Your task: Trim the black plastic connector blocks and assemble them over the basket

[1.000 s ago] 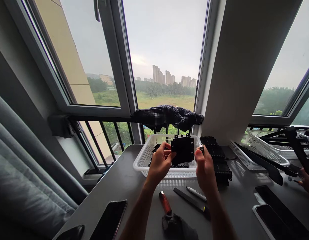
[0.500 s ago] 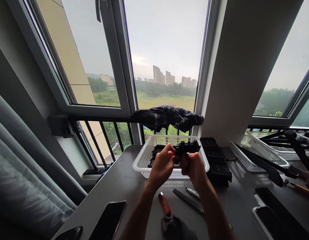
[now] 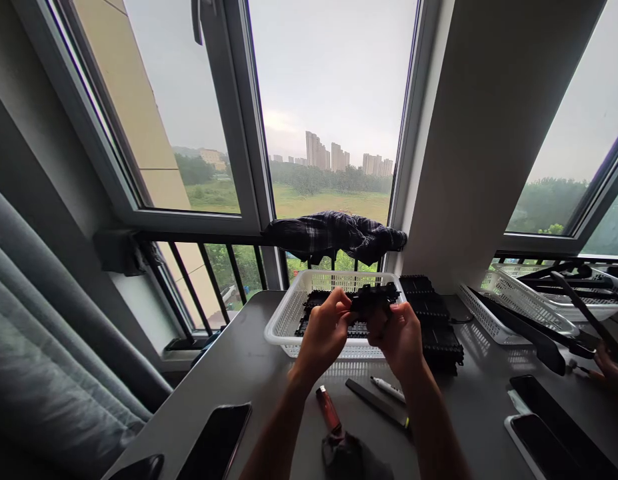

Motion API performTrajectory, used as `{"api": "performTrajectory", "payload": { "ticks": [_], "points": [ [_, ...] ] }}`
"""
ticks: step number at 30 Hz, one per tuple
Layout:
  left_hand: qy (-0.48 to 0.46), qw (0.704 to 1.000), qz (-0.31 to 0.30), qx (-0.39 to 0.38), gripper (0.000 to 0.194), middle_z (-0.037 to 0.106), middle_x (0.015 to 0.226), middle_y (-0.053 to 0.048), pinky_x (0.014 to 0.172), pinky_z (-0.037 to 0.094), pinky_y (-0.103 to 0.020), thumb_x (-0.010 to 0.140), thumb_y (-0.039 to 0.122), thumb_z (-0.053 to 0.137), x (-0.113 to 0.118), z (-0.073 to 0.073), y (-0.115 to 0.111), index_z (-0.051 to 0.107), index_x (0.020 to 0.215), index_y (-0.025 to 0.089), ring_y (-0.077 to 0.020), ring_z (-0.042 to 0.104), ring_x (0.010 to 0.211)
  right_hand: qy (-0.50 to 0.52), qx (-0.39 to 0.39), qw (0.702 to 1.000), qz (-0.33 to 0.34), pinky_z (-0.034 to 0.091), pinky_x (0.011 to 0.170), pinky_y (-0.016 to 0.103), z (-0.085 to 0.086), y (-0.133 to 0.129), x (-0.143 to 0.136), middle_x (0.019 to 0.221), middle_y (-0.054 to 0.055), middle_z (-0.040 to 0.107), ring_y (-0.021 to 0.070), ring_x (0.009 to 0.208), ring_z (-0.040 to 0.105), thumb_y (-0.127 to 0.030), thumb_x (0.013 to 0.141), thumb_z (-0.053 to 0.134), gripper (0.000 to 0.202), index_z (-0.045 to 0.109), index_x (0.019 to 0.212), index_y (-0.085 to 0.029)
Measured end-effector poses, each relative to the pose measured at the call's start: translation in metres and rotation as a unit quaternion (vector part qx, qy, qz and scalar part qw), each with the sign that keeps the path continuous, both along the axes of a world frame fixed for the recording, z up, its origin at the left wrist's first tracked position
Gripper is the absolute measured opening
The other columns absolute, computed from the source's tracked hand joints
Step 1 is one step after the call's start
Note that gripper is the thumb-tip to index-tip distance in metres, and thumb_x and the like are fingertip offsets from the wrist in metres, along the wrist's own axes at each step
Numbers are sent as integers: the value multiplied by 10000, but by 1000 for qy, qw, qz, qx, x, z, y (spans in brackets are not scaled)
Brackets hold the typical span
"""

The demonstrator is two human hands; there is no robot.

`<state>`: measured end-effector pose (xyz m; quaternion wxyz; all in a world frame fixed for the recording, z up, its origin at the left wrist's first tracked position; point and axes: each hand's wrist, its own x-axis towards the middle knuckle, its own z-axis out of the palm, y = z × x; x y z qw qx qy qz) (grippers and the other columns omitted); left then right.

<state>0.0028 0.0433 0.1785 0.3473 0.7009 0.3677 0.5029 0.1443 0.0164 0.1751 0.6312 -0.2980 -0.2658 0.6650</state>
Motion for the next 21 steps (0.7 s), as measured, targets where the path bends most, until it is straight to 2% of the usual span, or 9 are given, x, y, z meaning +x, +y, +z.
{"api": "performTrajectory", "payload": {
  "ticks": [8, 12, 14, 16, 18, 21],
  "points": [
    [34, 999, -1, -7, 77, 703, 765, -18, 670, 478, -262, 779, 182, 528, 1, 0, 1, 465, 795, 222, -194, 688, 746, -40, 28, 998, 26, 254, 465, 223, -3, -1, -7, 560, -31, 372, 106, 518, 305, -428, 619, 540, 262, 422, 592, -197],
    [-2, 999, 2, -36, 84, 699, 773, -24, 679, 490, -282, 783, 202, 541, 1, 2, 1, 460, 792, 222, -214, 699, 769, -60, 69, 993, 70, 260, 475, 219, -1, -2, -5, 599, -32, 361, 110, 548, 305, -493, 671, 565, 326, 427, 639, -198],
    [-33, 998, 26, -48, 116, 695, 776, -25, 676, 494, -289, 780, 238, 576, 1, 3, 1, 463, 788, 218, -215, 699, 762, -74, 77, 992, 62, 259, 482, 217, -1, -3, -2, 605, -38, 349, 108, 554, 303, -492, 681, 592, 339, 417, 651, -203],
    [-61, 994, 68, -55, 156, 688, 768, -24, 663, 490, -288, 761, 269, 620, 1, 4, 1, 478, 783, 209, -209, 693, 737, -106, 76, 991, 11, 237, 478, 212, -3, -3, 1, 606, -50, 340, 99, 548, 288, -445, 669, 640, 336, 403, 659, -206],
    [-85, 989, 104, -65, 205, 687, 766, -28, 651, 486, -289, 733, 300, 666, 0, 5, 2, 495, 781, 199, -205, 685, 717, -156, 74, 982, -75, 220, 471, 213, -6, 0, 4, 597, -62, 326, 92, 533, 265, -401, 663, 676, 337, 398, 667, -210],
    [-130, 982, 89, -103, 302, 692, 750, -26, 645, 497, -293, 697, 357, 723, -2, 6, 4, 488, 797, 195, -204, 684, 708, -222, 78, 953, -190, 249, 471, 223, -12, 6, 9, 583, -67, 332, 92, 521, 270, -401, 690, 692, 325, 427, 672, -213]
  ]
}}
